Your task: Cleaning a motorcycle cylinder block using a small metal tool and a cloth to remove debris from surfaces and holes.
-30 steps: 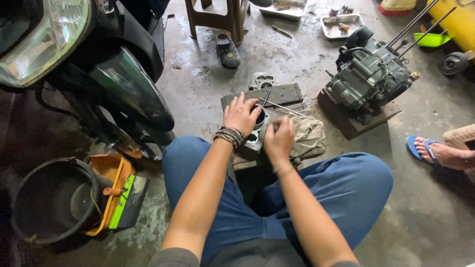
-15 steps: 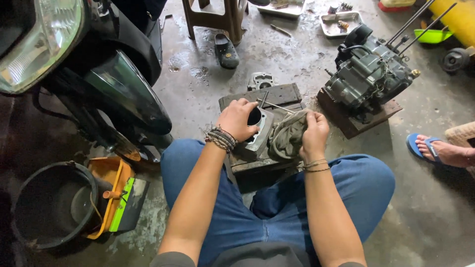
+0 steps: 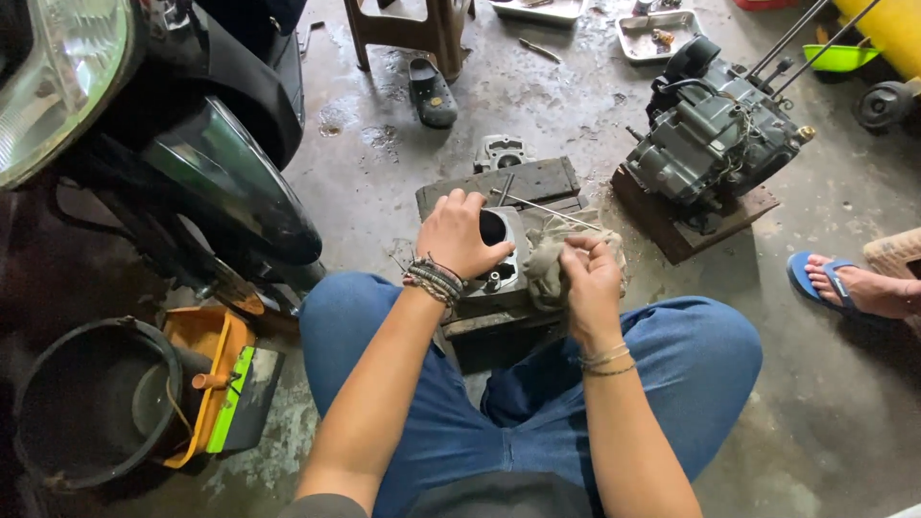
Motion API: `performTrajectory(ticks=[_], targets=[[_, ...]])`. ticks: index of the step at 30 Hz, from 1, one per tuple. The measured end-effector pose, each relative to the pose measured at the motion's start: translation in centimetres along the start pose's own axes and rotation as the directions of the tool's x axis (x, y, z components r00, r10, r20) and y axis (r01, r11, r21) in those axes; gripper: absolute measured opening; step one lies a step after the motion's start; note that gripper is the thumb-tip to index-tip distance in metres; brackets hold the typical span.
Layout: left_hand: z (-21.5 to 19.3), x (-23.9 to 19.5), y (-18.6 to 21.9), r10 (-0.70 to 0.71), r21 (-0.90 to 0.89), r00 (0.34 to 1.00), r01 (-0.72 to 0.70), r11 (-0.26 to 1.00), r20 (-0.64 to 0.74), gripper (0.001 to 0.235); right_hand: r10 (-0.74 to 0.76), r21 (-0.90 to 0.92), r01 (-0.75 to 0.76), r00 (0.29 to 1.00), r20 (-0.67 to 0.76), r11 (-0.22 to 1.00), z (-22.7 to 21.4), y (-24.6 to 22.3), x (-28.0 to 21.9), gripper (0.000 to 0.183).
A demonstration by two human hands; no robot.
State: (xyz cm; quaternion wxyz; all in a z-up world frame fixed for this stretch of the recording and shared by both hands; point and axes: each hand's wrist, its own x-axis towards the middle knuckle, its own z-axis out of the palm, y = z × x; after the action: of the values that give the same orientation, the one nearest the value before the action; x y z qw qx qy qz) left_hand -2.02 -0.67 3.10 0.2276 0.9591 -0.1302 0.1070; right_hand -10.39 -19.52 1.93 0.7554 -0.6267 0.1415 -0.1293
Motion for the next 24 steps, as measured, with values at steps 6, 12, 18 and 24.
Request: performTrajectory(ticks=[6,12,18,24], targets=[[-0.3,-0.1,0.1,0.009,-0.046,0.999,-0.011,0.999,-0.042,0.071,-0.069,-0.397,0.074,0.997,0.028,0.915,0.0,1.3,-1.6,0.025],[2.5,0.2,0.0,0.081,0.034,0.979,-0.076,0.997,-0.185,0.045,-0.337,-0.696,0.357,0.925,0.172,0.623,1.8,4.0,0.3,0.016],[2.9,-0.1,0.0,0.082,0.091,0.968,-0.062,0.994,-0.235,0.035,-0.265,-0.775,0.34,0.937,0.23,0.532,3.5,3.8,4.4,0.016],[2.4,-0.1,0.3,0.065,0.051,0.972,-0.055,0.997,-0.226,0.036,-0.259,-0.739,0.289,0.953,0.16,0.608,2.0,2.1,-4.2,0.03]])
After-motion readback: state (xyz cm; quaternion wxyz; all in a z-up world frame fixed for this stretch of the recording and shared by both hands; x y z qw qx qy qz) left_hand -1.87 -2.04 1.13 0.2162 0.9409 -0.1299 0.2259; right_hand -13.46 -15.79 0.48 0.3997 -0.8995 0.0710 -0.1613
